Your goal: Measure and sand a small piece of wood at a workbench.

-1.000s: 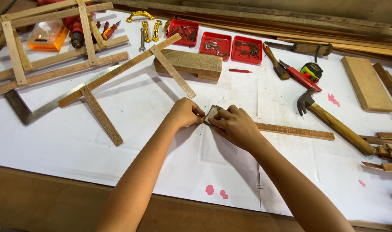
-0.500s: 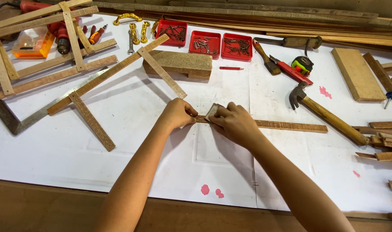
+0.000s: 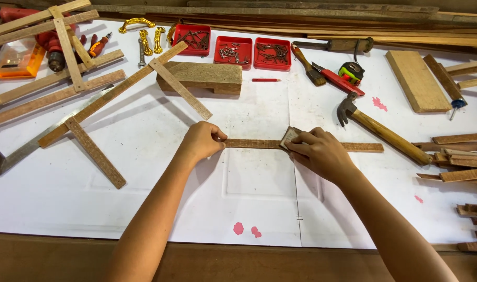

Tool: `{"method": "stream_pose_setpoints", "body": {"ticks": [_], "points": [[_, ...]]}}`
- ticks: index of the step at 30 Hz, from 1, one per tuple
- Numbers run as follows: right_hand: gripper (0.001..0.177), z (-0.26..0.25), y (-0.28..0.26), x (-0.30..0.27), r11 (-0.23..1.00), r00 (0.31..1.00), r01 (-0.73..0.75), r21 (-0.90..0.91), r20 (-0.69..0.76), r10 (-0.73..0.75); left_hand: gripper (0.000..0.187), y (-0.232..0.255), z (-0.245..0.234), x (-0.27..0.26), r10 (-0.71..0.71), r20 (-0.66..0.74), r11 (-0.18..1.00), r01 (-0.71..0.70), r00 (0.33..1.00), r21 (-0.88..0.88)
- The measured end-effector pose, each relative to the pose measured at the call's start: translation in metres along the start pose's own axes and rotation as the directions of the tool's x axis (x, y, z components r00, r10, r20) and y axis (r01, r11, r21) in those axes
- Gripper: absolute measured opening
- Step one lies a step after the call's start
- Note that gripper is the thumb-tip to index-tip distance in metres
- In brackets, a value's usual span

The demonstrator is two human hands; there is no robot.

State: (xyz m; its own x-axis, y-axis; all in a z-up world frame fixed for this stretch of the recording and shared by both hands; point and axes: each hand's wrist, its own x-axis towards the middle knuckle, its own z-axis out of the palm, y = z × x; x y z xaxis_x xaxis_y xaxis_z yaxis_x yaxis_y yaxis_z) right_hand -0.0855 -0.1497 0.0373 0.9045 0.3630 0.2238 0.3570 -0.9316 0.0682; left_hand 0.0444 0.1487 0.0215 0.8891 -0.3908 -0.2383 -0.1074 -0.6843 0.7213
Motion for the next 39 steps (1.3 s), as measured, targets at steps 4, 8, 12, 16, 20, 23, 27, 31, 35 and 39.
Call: {"method": "stream_pose_setpoints", "body": {"ticks": [4, 8, 12, 16, 20, 23, 27, 31, 35, 39], "points": [[0.027, -0.004, -0.002, -0.002, 0.998, 0.998, -0.063, -0.002, 0.032, 0.063, 0.025, 0.016, 0.037, -0.006, 0.139, -0.129, 0.978, -0.115, 0.982, 0.174], [0.025, -0.001, -0.002, -0.003, 0.997, 0.998, -0.071, 0.003, 0.001, 0.071, 0.02, 0.059, 0.08, -0.02, 0.43, -0.121, 0.886, -0.392, 0.895, 0.249], [0.023, 0.001, -0.001, -0.008, 0.999, 0.996, -0.037, 0.015, -0.08, 0.038, 0.011, 0.079, 0.119, 0.003, 0.492, -0.076, 0.856, -0.465, 0.867, 0.226], [0.024, -0.009, 0.025, -0.029, 0.998, 0.998, -0.042, 0.041, -0.054, 0.045, 0.016, 0.088, 0.104, 0.006, 0.405, 0.018, 0.907, -0.404, 0.914, 0.121], [0.026, -0.02, 0.06, -0.067, 0.991, 0.993, -0.115, 0.075, 0.016, 0.114, 0.014, 0.088, 0.102, 0.004, 0.34, 0.053, 0.935, -0.343, 0.939, 0.085], [0.026, -0.03, 0.065, -0.075, 0.98, 0.98, -0.194, 0.053, 0.06, 0.19, 0.012, 0.091, 0.102, 0.002, 0.306, 0.06, 0.949, -0.31, 0.95, 0.061], [0.025, -0.018, 0.052, -0.059, 0.982, 0.981, -0.189, 0.014, 0.055, 0.188, 0.013, 0.085, 0.108, 0.005, 0.364, 0.011, 0.931, -0.364, 0.931, -0.024], [0.023, 0.005, 0.017, -0.023, 0.994, 0.993, -0.107, 0.028, -0.048, 0.109, 0.014, 0.083, 0.108, 0.009, 0.377, -0.002, 0.925, -0.377, 0.926, -0.037], [0.025, 0.014, 0.007, -0.017, 0.995, 0.987, -0.103, -0.001, -0.125, 0.102, 0.02, 0.091, 0.104, 0.007, 0.292, 0.03, 0.956, -0.292, 0.956, 0.001], [0.027, 0.004, 0.031, -0.039, 0.987, 0.985, -0.159, 0.032, -0.07, 0.161, 0.017, 0.08, 0.112, 0.017, 0.313, 0.046, 0.95, -0.313, 0.949, -0.023]]}}
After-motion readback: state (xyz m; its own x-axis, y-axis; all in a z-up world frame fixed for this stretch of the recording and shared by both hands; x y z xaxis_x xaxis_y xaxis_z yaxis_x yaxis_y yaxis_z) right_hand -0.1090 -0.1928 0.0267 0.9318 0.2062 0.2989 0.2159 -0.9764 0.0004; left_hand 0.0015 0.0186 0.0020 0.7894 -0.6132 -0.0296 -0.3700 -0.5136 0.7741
